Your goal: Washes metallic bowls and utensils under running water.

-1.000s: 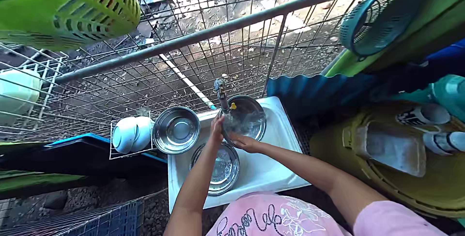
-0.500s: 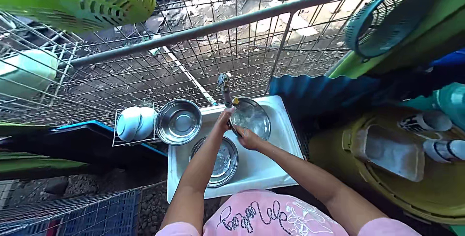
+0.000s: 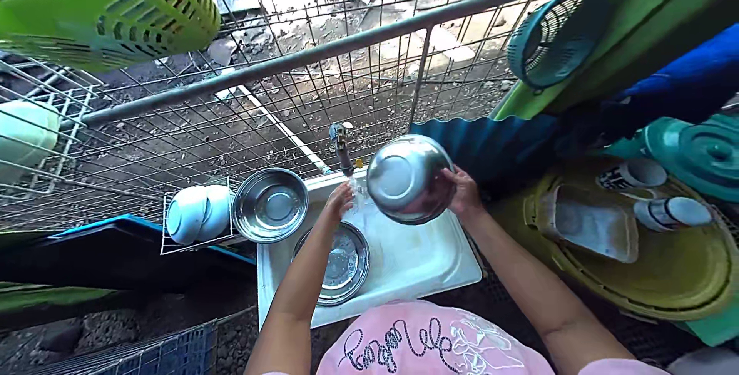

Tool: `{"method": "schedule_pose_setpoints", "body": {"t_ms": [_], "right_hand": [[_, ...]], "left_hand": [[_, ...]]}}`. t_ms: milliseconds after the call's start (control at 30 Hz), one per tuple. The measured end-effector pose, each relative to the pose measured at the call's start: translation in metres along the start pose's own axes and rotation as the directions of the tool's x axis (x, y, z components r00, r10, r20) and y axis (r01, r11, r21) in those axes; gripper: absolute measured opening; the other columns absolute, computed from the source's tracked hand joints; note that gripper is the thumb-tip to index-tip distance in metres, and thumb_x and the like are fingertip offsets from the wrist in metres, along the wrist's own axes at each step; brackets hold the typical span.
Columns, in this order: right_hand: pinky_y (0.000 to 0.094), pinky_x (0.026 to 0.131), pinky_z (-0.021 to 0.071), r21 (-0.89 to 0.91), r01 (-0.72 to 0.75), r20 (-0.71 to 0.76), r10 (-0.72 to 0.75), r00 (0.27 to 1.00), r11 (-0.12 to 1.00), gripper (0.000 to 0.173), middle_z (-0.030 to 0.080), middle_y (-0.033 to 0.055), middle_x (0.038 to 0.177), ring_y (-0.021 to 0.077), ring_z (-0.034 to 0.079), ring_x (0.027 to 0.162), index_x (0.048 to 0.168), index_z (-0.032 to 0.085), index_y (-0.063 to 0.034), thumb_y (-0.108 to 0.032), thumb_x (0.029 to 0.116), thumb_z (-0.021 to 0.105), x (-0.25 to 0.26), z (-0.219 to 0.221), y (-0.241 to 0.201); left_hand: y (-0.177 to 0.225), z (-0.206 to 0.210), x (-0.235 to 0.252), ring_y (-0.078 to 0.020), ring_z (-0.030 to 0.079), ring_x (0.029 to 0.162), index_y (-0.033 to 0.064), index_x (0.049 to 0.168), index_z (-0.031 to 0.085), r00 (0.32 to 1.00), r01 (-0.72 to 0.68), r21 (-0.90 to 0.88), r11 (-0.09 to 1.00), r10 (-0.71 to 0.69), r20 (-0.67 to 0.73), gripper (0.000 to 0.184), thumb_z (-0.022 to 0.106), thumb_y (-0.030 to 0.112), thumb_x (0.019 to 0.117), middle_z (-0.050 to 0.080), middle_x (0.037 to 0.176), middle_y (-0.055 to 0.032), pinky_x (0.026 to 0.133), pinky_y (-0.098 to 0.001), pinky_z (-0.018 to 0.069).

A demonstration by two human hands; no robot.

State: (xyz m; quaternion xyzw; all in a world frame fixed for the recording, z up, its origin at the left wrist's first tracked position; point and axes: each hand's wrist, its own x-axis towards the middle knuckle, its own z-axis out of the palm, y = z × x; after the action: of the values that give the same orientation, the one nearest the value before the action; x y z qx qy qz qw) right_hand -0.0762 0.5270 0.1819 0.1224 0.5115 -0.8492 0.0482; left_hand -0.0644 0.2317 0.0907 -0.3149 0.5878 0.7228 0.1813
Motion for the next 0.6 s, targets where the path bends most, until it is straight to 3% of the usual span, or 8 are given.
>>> {"method": "schedule_pose_setpoints", "body": {"t_ms": [100, 133, 200, 267, 333, 400, 500, 600], "right_hand": [[0.0302, 0.085, 0.0607, -0.368, 0.209, 0.211, -0.137, 0.968, 0.906, 0.029, 0.072, 0.0038, 0.099, 0.0083, 0.071, 0.088, 0.127, 0.056, 0.0029, 0.003, 0.0985, 0.047, 0.009, -0.026, -0.032], [0.0303, 0.089, 0.059, -0.537, 0.312, 0.325, -0.149, 0.934, 0.784, 0.033, 0.071, 0.0081, 0.106, 0.0093, 0.07, 0.094, 0.128, 0.057, 0.0069, 0.002, 0.0959, 0.054, 0.012, -0.032, -0.039], [0.0425, 0.094, 0.0562, -0.759, 0.494, 0.525, -0.05, 0.85, 0.425, 0.036, 0.071, 0.0228, 0.111, 0.0248, 0.07, 0.1, 0.13, 0.06, 0.0113, -0.003, 0.0973, 0.059, 0.02, -0.039, -0.035], [0.0617, 0.094, 0.0529, -0.808, 0.586, 0.587, 0.154, 0.795, 0.056, 0.036, 0.072, 0.0291, 0.11, 0.0444, 0.071, 0.102, 0.135, 0.062, 0.0048, -0.011, 0.1038, 0.053, 0.022, -0.046, -0.015], [0.0685, 0.089, 0.0513, -0.776, 0.613, 0.56, 0.282, 0.779, -0.151, 0.039, 0.072, 0.0305, 0.109, 0.0514, 0.07, 0.101, 0.14, 0.061, -0.0025, -0.013, 0.1065, 0.045, 0.013, -0.053, 0.01], [0.0662, 0.089, 0.053, -0.761, 0.617, 0.56, 0.276, 0.781, -0.202, 0.039, 0.072, 0.0293, 0.109, 0.0501, 0.07, 0.102, 0.14, 0.062, -0.0058, -0.009, 0.1053, 0.044, 0.006, -0.064, 0.034], [0.0614, 0.1, 0.0492, -0.793, 0.567, 0.505, 0.283, 0.816, -0.22, 0.039, 0.071, 0.0279, 0.117, 0.0468, 0.068, 0.111, 0.14, 0.063, -0.0057, -0.01, 0.1057, 0.044, 0.005, -0.081, 0.054], [0.0597, 0.112, 0.0382, -0.841, 0.455, 0.336, 0.376, 0.864, -0.293, 0.039, 0.067, 0.0262, 0.13, 0.044, 0.061, 0.125, 0.142, 0.06, -0.0037, -0.014, 0.1064, 0.046, 0.006, -0.078, 0.05]], "left_hand": [[-0.018, -0.029, -0.027, -0.0298, 0.055, 0.126, 0.0037, 0.153, 0.04, 0.997, -0.048, 0.005, 0.999, 0.048, -0.063, 0.047, 0.042, 0.024, 0.1106, 0.053, 0.144, -0.0215, 0.104, -0.0458, 0.0447], [-0.024, -0.039, -0.037, -0.0287, 0.054, 0.127, 0.0005, 0.151, 0.041, 0.994, -0.09, 0.081, 0.993, 0.095, -0.062, 0.045, 0.044, 0.019, 0.1097, 0.051, 0.146, -0.0223, 0.104, -0.0436, 0.044], [-0.041, -0.062, -0.051, -0.0278, 0.056, 0.126, -0.0059, 0.145, 0.047, 0.977, -0.197, 0.315, 0.928, 0.211, -0.01, 0.043, 0.051, 0.01, 0.1053, 0.053, 0.143, -0.0257, 0.106, -0.0399, 0.0444], [-0.063, -0.086, -0.058, -0.0316, 0.057, 0.13, -0.0068, 0.14, 0.053, 0.969, -0.238, 0.574, 0.784, 0.231, 0.086, 0.044, 0.061, 0.012, 0.1011, 0.058, 0.139, -0.0265, 0.112, -0.0431, 0.0421], [-0.089, -0.1, -0.069, -0.0356, 0.055, 0.133, -0.0034, 0.135, 0.061, 0.971, -0.239, 0.733, 0.637, 0.171, 0.168, 0.045, 0.067, 0.023, 0.0991, 0.061, 0.137, -0.0244, 0.116, -0.0504, 0.0385], [-0.112, -0.091, -0.089, -0.0398, 0.053, 0.135, -0.0012, 0.143, 0.055, 0.969, -0.219, 0.765, 0.605, 0.041, 0.245, 0.058, 0.071, 0.029, 0.0966, 0.058, 0.14, -0.0269, 0.116, -0.0542, 0.0373], [-0.138, -0.054, -0.106, -0.0426, 0.045, 0.141, 0.0025, 0.16, 0.029, 0.944, -0.202, 0.843, 0.499, -0.132, 0.304, 0.089, 0.075, 0.038, 0.0924, 0.046, 0.151, -0.0302, 0.118, -0.0563, 0.0343], [-0.153, -0.011, -0.092, -0.0406, 0.049, 0.139, -0.0033, 0.161, 0.013, 0.946, -0.218, 0.908, 0.357, -0.151, 0.286, 0.087, 0.066, 0.02, 0.0967, 0.041, 0.155, -0.0299, 0.116, -0.0527, 0.0379]]}}
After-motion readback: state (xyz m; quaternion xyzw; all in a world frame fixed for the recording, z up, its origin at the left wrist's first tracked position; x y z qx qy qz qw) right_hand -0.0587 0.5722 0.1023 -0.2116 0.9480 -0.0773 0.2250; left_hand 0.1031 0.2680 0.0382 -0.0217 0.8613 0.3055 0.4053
